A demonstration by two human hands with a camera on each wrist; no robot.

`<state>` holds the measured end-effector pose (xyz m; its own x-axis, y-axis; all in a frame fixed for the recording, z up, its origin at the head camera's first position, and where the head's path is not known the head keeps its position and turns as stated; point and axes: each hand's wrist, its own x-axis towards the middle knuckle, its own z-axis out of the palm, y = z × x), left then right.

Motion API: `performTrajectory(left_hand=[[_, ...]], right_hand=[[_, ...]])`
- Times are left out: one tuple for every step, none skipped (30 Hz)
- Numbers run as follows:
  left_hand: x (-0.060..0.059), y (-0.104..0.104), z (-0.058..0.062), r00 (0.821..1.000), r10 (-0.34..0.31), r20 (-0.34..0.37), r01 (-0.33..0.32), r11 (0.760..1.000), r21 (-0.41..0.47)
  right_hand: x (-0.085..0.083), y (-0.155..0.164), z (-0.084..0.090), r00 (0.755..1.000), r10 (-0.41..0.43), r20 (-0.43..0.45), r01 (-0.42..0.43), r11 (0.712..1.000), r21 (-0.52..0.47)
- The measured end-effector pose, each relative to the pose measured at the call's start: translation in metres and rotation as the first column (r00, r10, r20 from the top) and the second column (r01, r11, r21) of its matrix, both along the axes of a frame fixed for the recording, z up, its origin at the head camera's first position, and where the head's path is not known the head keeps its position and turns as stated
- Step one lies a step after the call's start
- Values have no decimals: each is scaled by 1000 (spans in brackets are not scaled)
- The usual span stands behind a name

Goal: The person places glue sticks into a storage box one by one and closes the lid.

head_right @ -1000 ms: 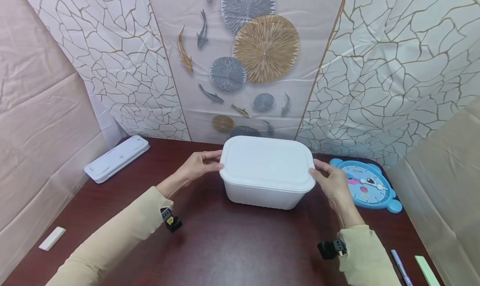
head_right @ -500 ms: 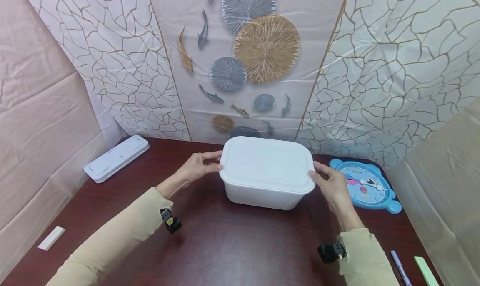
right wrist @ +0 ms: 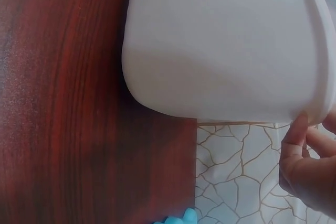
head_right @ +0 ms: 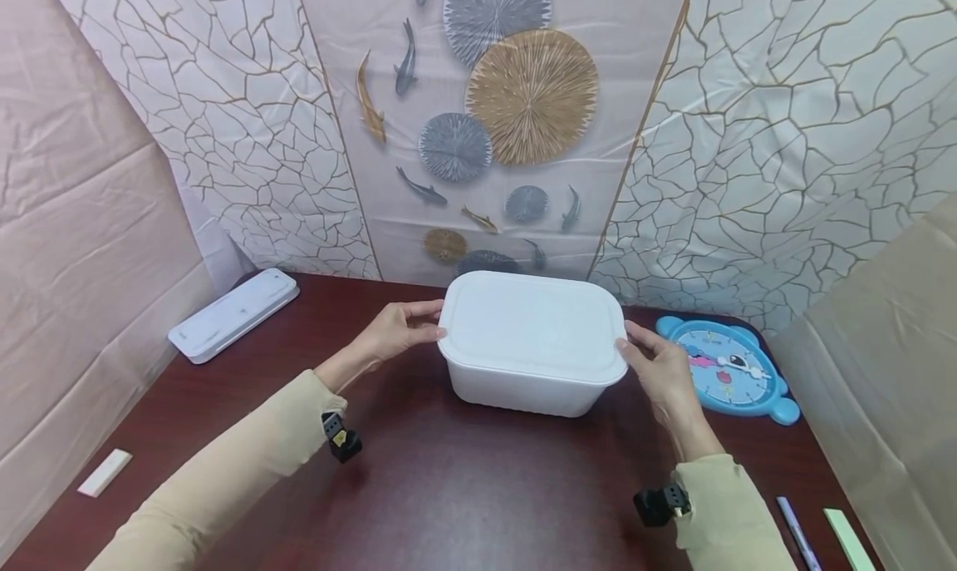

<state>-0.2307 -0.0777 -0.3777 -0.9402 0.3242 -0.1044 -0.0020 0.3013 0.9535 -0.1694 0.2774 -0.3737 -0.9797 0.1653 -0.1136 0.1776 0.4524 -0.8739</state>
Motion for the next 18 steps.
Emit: performTrajectory(left_hand=[[0,0,0,1000,-2,3,2,1000,5],[0,0,0,1000,-5,7,5,1000,9],[0,0,1,1000,-7,11,7,1000,14],[0,-1,1,1000,-11,16,10,1000,14],[0,-1,2,1000,-13,23,13,1000,12],[2,-1,7,1000,-16,26,15,1000,13],[5,0,11,999,-18,28,18,1000,14],[4,-1,11,999,-18,27,18,1000,16],[4,0,12,1000,-17,26,16,1000,18],[4,0,12,1000,-15,22,15,1000,18],[4,0,12,1000,-12,21,12,1000,24],[4,0,12,1000,-9,16,8,1000,28],[2,0,8,1000,-5,15,4,1000,29],[-1,-1,4,1000,-1,14,1,1000,29],[0,-1,4,1000,0,13,0,1000,27],[0,-1,4,1000,0,14,0,1000,25],[0,-1,4,1000,0,15,0,1000,24],[0,-1,4,1000,0,14,-1,1000,22]], right_hand=[[0,0,0,1000,-2,4,2,1000,0],[0,0,-1,1000,-3,6,3,1000,-1],[1,-1,-1,1000,-4,7,4,1000,-1],[1,0,-1,1000,-4,6,4,1000,-2],[1,0,-1,1000,-3,5,3,1000,-6],[1,0,0,1000,-3,3,3,1000,-8],[0,0,0,1000,-3,3,3,1000,-10],[0,-1,0,1000,-3,1,3,1000,-15],[0,-1,1,1000,-4,1,4,1000,-20],[-1,-1,1,1000,-4,2,4,1000,-25],[-1,-1,1,1000,-6,3,6,1000,-31],[-1,-1,2,1000,-7,7,7,999,-33],[-1,-2,2,1000,-7,10,7,999,-38],[0,-2,2,1000,-7,11,8,999,-45],[0,-2,2,1000,-8,12,8,999,-48],[0,-2,2,1000,-7,12,8,999,-50],[0,-2,2,1000,-7,12,8,999,-52],[-1,-2,2,1000,-6,12,6,999,-51]])
